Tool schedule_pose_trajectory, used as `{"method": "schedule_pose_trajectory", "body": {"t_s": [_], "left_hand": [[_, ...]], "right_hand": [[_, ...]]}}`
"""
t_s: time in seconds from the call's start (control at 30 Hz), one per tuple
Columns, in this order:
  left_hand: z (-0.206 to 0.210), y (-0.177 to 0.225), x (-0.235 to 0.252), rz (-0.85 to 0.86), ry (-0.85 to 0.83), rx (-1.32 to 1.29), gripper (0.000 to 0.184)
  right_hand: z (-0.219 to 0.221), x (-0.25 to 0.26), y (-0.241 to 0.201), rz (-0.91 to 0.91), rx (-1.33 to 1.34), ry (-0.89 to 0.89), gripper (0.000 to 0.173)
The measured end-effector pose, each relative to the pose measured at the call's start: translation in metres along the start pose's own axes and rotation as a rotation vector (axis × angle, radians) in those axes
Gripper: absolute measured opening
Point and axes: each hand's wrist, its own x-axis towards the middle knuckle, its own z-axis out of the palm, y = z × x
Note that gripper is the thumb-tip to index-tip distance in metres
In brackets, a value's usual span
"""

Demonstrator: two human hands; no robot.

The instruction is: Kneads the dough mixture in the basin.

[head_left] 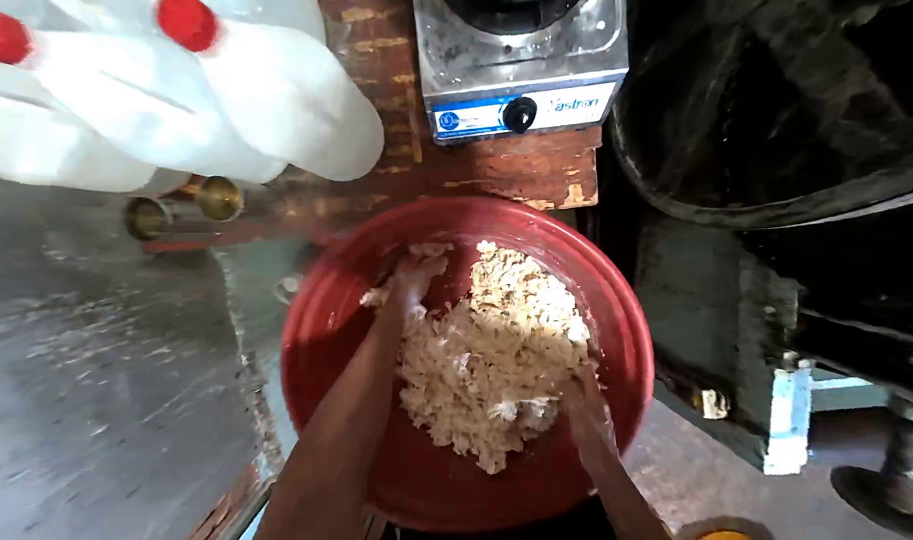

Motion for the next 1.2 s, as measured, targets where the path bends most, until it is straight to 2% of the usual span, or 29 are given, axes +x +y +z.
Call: {"method": "schedule_pose_trajectory", "body": {"t_s": [0.07, 0.13, 0.2, 0.27, 0.33, 0.4, 0.43, 0.5, 0.57, 0.63, 0.7, 0.73, 0.83, 0.87, 0.9, 0.93, 0.97, 1.03, 1.07, 1.1, 1.13, 1.2], "left_hand": [[0.059, 0.032, 0.015, 0.083, -0.136, 0.147, 0.047], [0.115, 0.06, 0.036, 0.16, -0.253, 0.295, 0.058], [0.139, 0.082, 0.043, 0.212, -0.372, 0.373, 0.059], [0.155, 0.066, 0.038, 0.251, -0.46, 0.445, 0.062], [0.146, 0.041, 0.016, 0.196, -0.503, 0.336, 0.071], [0.116, 0.018, -0.017, 0.162, -0.459, 0.207, 0.076], [0.098, 0.005, -0.041, 0.122, -0.406, 0.197, 0.078], [0.058, -0.023, -0.095, -0.004, -0.269, 0.27, 0.083], [0.031, -0.06, -0.143, -0.139, -0.125, 0.333, 0.084], [0.021, -0.078, -0.165, -0.288, -0.001, 0.46, 0.076], [0.022, -0.082, -0.152, -0.41, 0.044, 0.628, 0.06], [0.023, -0.085, -0.135, -0.389, 0.061, 0.684, 0.054], [0.029, -0.09, -0.064, -0.294, 0.387, 0.592, 0.064], [0.029, -0.088, -0.05, -0.306, 0.459, 0.534, 0.068], [0.028, -0.086, -0.044, -0.325, 0.479, 0.502, 0.071], [0.03, -0.087, -0.047, -0.32, 0.459, 0.509, 0.072], [0.035, -0.09, -0.059, -0.304, 0.398, 0.535, 0.074], [0.051, -0.102, -0.099, -0.236, 0.281, 0.526, 0.076], [0.056, -0.103, -0.124, -0.234, 0.201, 0.52, 0.078], [0.06, -0.101, -0.151, -0.242, 0.109, 0.544, 0.077], [0.065, -0.098, -0.176, -0.227, 0.035, 0.582, 0.074], [0.076, -0.102, -0.215, -0.094, -0.001, 0.695, 0.053]], "right_hand": [[0.01, 0.042, 0.006, 0.035, 0.286, 0.063, 0.059], [0.018, 0.073, 0.007, -0.013, 0.419, 0.09, 0.06], [0.022, 0.097, 0.001, -0.111, 0.426, 0.107, 0.064], [0.026, 0.105, -0.003, -0.112, 0.391, 0.165, 0.065], [0.026, 0.104, -0.019, -0.05, 0.293, 0.137, 0.065], [0.025, 0.086, -0.033, -0.023, 0.114, 0.009, 0.06], [0.026, 0.068, -0.039, -0.055, 0.008, -0.075, 0.06], [0.036, 0.023, -0.052, -0.185, -0.215, -0.225, 0.07], [0.058, -0.019, -0.063, -0.24, -0.39, -0.344, 0.078], [0.093, -0.033, -0.068, -0.304, -0.579, -0.411, 0.072], [0.137, -0.016, -0.071, -0.395, -0.741, -0.417, 0.066], [0.162, 0.002, -0.075, -0.458, -0.807, -0.373, 0.064], [0.226, 0.078, -0.104, -0.65, -0.901, -0.255, 0.055], [0.238, 0.102, -0.112, -0.722, -0.922, -0.25, 0.049], [0.242, 0.118, -0.124, -0.707, -0.93, -0.343, 0.051], [0.246, 0.133, -0.136, -0.745, -0.975, -0.37, 0.054], [0.248, 0.15, -0.143, -0.868, -1.042, -0.334, 0.061], [0.256, 0.184, -0.13, -1.161, -1.015, -0.163, 0.07], [0.259, 0.194, -0.122, -1.181, -1.013, -0.146, 0.073], [0.257, 0.189, -0.121, -1.124, -1.018, -0.178, 0.074], [0.251, 0.17, -0.129, -0.989, -1.026, -0.254, 0.072], [0.23, 0.12, -0.145, -0.728, -1.023, -0.349, 0.068]]}}
